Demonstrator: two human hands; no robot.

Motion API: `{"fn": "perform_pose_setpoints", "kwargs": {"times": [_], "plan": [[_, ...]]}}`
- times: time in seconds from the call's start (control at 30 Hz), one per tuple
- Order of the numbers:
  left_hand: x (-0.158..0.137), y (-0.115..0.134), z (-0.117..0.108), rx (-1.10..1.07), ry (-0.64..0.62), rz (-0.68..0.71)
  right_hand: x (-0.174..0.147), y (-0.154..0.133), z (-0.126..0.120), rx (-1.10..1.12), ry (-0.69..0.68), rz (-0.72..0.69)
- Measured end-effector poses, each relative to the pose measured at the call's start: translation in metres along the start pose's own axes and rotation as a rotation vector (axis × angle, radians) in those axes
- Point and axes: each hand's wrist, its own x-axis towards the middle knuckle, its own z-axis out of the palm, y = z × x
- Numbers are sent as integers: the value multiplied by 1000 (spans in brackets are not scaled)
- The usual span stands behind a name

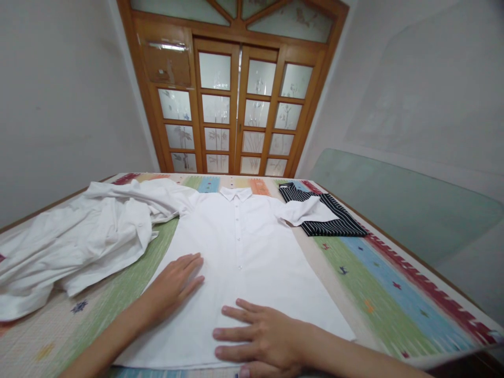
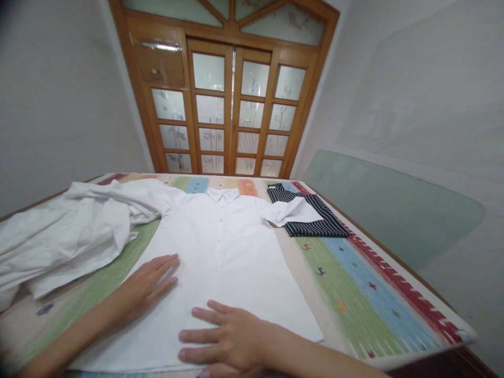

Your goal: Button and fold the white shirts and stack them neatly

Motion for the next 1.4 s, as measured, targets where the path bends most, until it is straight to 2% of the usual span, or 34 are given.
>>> {"fn": "perform_pose_setpoints", "kwargs": {"times": [0.1,0.2,0.33,0.43,0.6,0.67,0.83,0.97,1.07,1.2,1.3,1.4], "plan": [[-8,-27,15,92,35,-44,0,0,4,66,6,-45],[-21,-40,17,132,32,-87,-1,3,9,112,4,-77],[-31,-43,2,179,-9,-149,-3,4,9,156,15,-93],[-27,-40,-12,221,-33,-199,-3,4,7,191,-5,-84],[9,-25,-27,316,-116,-213,-2,3,5,199,-62,-75],[33,-17,-26,280,-93,-184,-2,5,6,197,-53,-80],[103,-7,-2,56,-135,-144,-1,8,11,202,-31,-82],[145,-14,23,24,-204,-194,-2,13,17,199,0,-72],[155,-30,34,54,-167,-282,-5,18,24,170,23,-53],[149,-64,38,113,-125,-442,-6,26,30,179,16,-55],[142,-83,38,156,-72,-451,-4,25,28,237,8,-49],[139,-87,39,210,-35,-432,0,19,16,312,-9,-28]]}}
